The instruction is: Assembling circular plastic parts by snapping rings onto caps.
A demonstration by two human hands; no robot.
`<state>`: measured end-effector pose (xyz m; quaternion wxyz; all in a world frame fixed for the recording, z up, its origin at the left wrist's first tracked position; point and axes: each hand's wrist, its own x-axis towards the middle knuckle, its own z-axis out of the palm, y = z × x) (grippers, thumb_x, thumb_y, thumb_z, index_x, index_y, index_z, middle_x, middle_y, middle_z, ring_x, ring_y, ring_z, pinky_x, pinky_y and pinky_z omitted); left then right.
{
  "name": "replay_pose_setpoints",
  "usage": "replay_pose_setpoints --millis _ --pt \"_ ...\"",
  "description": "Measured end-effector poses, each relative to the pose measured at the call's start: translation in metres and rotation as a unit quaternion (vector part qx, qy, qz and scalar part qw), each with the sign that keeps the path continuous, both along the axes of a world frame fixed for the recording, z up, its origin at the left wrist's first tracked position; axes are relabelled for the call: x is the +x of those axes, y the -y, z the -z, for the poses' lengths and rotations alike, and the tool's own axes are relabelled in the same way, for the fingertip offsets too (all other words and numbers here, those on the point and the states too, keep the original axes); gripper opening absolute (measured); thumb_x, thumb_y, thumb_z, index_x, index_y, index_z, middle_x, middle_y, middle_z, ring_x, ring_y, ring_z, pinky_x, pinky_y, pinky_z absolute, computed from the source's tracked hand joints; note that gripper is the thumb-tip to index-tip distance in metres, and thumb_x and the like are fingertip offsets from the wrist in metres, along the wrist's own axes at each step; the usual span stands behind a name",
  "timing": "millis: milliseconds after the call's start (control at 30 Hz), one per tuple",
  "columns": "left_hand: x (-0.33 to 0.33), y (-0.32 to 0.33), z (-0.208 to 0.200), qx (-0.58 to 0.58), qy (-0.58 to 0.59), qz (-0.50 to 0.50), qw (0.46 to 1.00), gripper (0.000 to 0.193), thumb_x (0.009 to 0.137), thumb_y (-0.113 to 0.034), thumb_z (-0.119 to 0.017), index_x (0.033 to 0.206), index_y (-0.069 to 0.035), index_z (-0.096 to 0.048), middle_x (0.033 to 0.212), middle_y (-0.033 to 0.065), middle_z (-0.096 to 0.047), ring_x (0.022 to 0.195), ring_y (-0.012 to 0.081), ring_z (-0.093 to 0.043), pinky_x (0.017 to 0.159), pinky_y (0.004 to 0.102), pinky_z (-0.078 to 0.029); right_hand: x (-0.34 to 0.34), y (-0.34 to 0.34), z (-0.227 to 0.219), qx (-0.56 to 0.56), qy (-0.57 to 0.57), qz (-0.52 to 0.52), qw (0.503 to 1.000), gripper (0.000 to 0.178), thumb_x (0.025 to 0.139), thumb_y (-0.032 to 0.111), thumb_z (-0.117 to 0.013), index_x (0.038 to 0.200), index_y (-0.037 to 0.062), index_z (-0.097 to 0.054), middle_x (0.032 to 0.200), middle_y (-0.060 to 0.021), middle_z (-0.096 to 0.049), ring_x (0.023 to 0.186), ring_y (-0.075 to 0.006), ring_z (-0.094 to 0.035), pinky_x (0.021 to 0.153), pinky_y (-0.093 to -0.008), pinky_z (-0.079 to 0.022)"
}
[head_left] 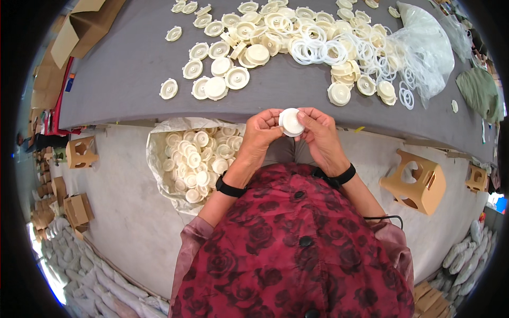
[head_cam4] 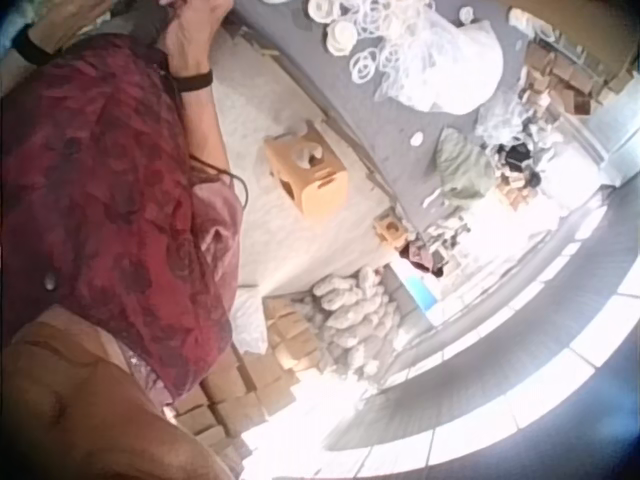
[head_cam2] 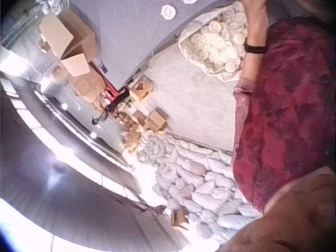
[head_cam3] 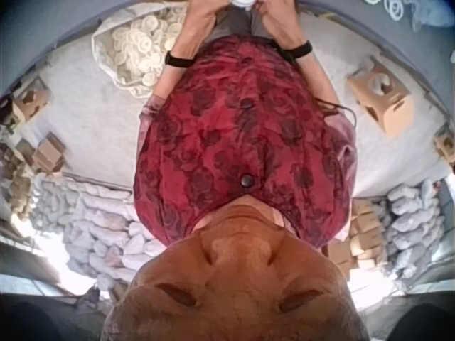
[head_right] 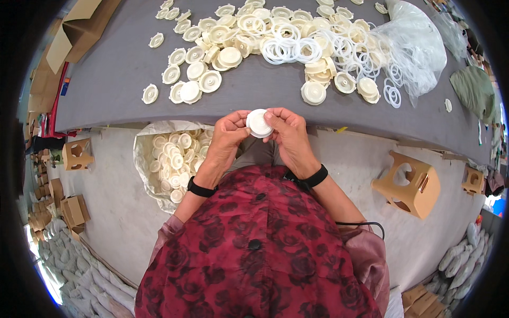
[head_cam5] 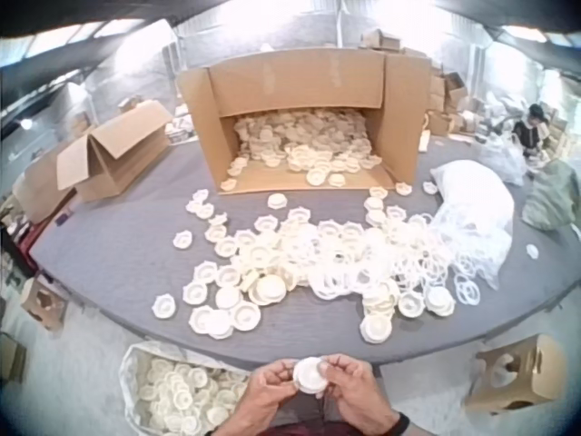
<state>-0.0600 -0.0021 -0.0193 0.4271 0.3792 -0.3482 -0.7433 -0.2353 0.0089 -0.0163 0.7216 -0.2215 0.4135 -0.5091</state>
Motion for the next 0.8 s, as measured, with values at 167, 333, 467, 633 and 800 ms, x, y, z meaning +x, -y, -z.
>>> replay_pose_setpoints --millis 167,333,467,633,800 --pt "-0.014 -0.001 -0.003 -0.041 -0.004 -0.073 0.996 0.034 0.086 0.004 -0.060 0.120 0.006 -0.056 0.107 0.0114 -0.069 0.096 0.0135 -0.065 0.088 0.0257 -0.050 0.007 -0.002 0.000 0.018 0.035 0.054 0.998 0.019 0.095 0.016 -0.066 0.105 0.0000 -0.063 0.093 -0.0053 -0.068 0.077 -0.0098 -0.062 0.062 -0.0247 -0.050" --pt "-0.007 0.010 -0.012 -0.041 -0.011 -0.114 0.993 0.034 0.085 0.007 -0.058 0.119 0.005 -0.056 0.104 0.0112 -0.069 0.094 0.0141 -0.066 0.084 0.0257 -0.052 0.007 0.004 -0.007 0.009 0.025 0.030 0.999 0.016 0.094 0.015 -0.067 0.102 0.0020 -0.064 0.093 -0.0036 -0.068 0.080 -0.0085 -0.062 0.065 -0.0231 -0.048" --pt "-0.003 0.009 -0.012 -0.011 -0.076 -0.074 0.994 0.037 0.085 0.007 -0.056 0.121 0.004 -0.054 0.107 0.0118 -0.067 0.096 0.0149 -0.066 0.085 0.0258 -0.052 -0.005 0.006 0.004 -0.008 0.022 -0.033 0.999 0.011 0.093 0.015 -0.068 0.097 0.0054 -0.066 0.093 -0.0008 -0.067 0.083 -0.0068 -0.059 0.071 -0.0214 -0.044" --pt "-0.016 0.001 -0.010 -0.050 -0.057 -0.091 0.993 0.040 0.084 0.010 -0.055 0.124 0.004 -0.051 0.113 0.0124 -0.065 0.102 0.0147 -0.063 0.089 0.0270 -0.051 0.005 -0.003 -0.004 0.043 0.116 0.011 0.992 0.010 0.093 0.017 -0.069 0.097 0.0076 -0.066 0.093 0.0011 -0.067 0.085 -0.0075 -0.058 0.076 -0.0247 -0.043" --pt "-0.034 -0.003 -0.006 -0.153 0.064 -0.118 0.979 0.055 0.080 0.013 -0.057 0.131 0.001 -0.044 0.116 0.0110 -0.060 0.108 0.0160 -0.060 0.091 0.0281 -0.050 0.008 -0.003 -0.001 0.034 0.150 0.034 0.987 0.015 0.093 0.019 -0.070 0.100 0.0075 -0.065 0.097 0.0002 -0.067 0.089 -0.0085 -0.058 0.081 -0.0268 -0.043"
